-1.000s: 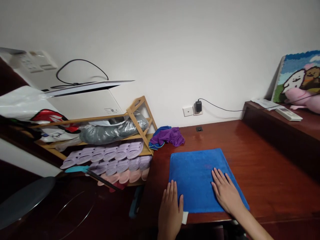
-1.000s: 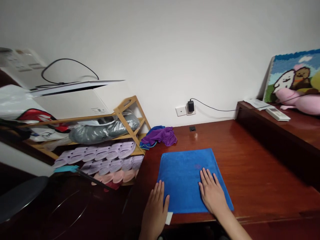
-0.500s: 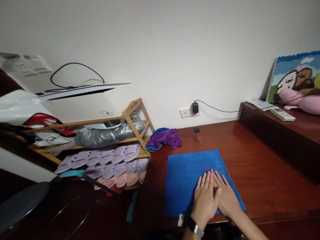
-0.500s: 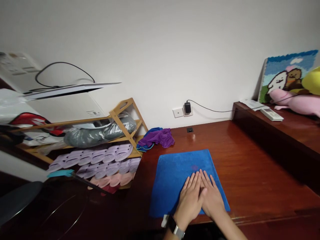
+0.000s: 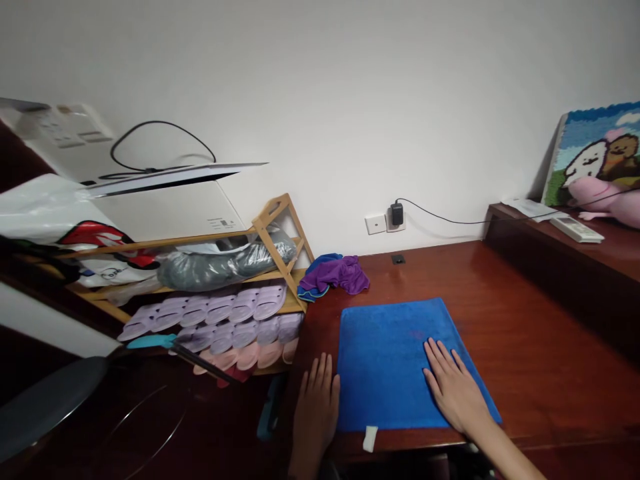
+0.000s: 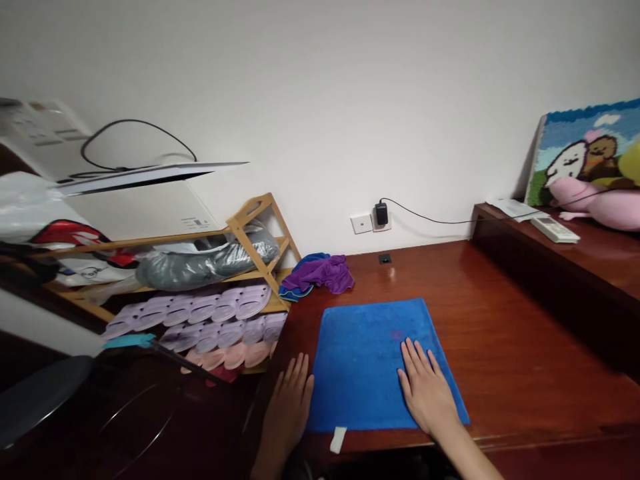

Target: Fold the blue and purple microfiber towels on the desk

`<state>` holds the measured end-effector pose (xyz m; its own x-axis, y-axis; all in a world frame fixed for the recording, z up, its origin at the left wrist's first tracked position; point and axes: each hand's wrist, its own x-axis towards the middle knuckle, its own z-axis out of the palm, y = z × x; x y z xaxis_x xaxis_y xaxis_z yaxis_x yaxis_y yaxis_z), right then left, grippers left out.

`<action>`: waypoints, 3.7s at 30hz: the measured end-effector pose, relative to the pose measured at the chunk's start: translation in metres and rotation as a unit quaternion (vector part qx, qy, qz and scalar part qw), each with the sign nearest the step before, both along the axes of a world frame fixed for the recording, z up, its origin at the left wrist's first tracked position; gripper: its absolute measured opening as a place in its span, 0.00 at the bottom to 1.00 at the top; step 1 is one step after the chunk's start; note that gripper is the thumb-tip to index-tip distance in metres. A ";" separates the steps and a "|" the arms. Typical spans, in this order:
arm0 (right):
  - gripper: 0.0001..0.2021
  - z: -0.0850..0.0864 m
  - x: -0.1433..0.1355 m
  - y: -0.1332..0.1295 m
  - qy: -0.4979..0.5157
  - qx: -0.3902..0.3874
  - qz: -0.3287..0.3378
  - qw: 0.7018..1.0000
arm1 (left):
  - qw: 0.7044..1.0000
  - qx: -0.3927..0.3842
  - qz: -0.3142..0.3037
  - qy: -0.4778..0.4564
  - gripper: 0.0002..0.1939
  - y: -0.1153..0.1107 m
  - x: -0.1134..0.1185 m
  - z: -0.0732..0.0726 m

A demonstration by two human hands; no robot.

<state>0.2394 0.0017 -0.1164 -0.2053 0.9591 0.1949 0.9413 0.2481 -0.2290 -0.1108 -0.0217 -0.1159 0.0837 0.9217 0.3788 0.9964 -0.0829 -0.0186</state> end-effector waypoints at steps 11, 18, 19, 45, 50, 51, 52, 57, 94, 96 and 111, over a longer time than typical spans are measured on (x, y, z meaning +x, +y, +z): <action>0.30 0.021 -0.040 -0.014 -0.015 -0.027 0.038 0.999 | 1.000 -0.006 0.010 -0.014 0.26 -0.005 0.007 0.002; 0.30 0.018 -0.013 -0.011 -0.021 -0.035 0.016 0.999 | 0.999 -0.016 -0.002 -0.035 0.26 -0.008 0.006 0.004; 0.30 0.018 -0.005 -0.010 -0.022 -0.036 0.009 0.999 | 0.999 -0.020 -0.001 -0.036 0.26 -0.008 0.006 0.005; 0.41 0.077 -0.032 0.006 -0.106 -0.260 -0.059 0.958 | 0.997 -0.048 0.018 -0.051 0.27 -0.009 0.012 0.015; 0.41 0.070 -0.005 0.042 -0.095 -0.268 -0.074 0.956 | 0.997 -0.061 0.019 -0.048 0.27 -0.009 0.011 0.014; 0.42 0.070 0.002 0.052 -0.092 -0.272 -0.075 0.955 | 0.997 -0.059 0.018 -0.049 0.27 -0.009 0.011 0.014; 0.42 0.069 0.010 0.061 -0.089 -0.275 -0.075 0.954 | 0.997 -0.056 0.017 -0.051 0.27 -0.009 0.010 0.014; 0.46 0.063 0.047 0.104 -0.074 -0.272 -0.064 0.957 | 0.998 -0.048 0.016 -0.048 0.27 -0.009 0.010 0.012; 0.44 0.044 0.139 0.207 -0.060 -0.217 -0.157 0.961 | 1.000 -0.011 0.005 0.005 0.27 -0.007 0.005 0.004; 0.44 0.044 0.142 0.217 -0.061 -0.214 -0.145 0.964 | 1.000 -0.009 0.007 0.011 0.26 -0.008 0.005 0.004; 0.36 0.026 0.147 0.183 -0.095 -0.134 -0.093 0.982 | 1.000 -0.012 0.006 0.019 0.26 -0.007 0.004 0.002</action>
